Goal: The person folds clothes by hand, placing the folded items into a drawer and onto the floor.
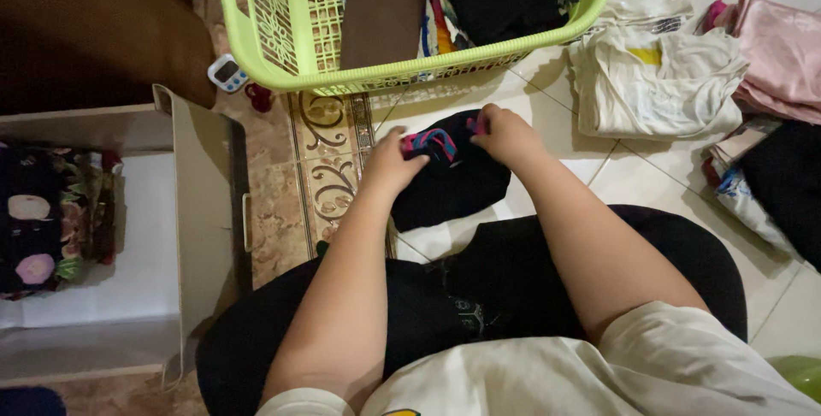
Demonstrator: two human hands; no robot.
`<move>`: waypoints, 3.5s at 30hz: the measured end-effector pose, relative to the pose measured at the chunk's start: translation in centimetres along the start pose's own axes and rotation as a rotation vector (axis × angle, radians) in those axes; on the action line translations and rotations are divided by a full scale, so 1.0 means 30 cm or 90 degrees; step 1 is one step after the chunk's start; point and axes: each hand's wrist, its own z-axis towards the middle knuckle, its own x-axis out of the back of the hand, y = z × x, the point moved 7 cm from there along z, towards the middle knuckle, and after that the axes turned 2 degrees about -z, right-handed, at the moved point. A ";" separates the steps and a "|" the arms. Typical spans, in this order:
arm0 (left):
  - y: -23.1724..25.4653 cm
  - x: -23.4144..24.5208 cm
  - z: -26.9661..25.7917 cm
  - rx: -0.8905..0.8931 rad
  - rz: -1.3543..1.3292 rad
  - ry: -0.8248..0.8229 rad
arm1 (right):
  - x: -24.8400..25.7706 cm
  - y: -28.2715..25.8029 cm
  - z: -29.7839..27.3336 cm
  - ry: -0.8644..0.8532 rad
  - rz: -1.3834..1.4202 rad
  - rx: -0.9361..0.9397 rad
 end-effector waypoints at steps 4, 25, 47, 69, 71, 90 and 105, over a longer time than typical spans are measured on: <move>-0.032 -0.129 -0.031 0.119 -0.030 -0.244 | -0.083 -0.001 0.028 -0.124 0.137 0.043; -0.087 0.047 0.004 0.189 0.184 -0.151 | 0.024 -0.063 -0.020 0.021 0.059 0.029; -0.215 0.102 0.016 0.316 0.142 -0.038 | -0.193 0.225 0.133 0.021 0.140 -0.122; -0.313 0.008 -0.062 0.545 0.213 -0.325 | -0.086 0.172 0.006 -0.208 0.090 -0.320; -0.317 -0.028 -0.082 0.566 0.170 -0.362 | -0.096 0.133 0.014 -0.174 0.190 -0.304; -0.356 -0.122 -0.006 0.532 -0.171 -0.178 | -0.102 0.059 -0.002 -0.192 0.520 -0.294; 0.645 -0.458 -0.013 0.215 -0.768 -0.299 | 0.844 0.479 -0.431 0.078 0.533 -0.192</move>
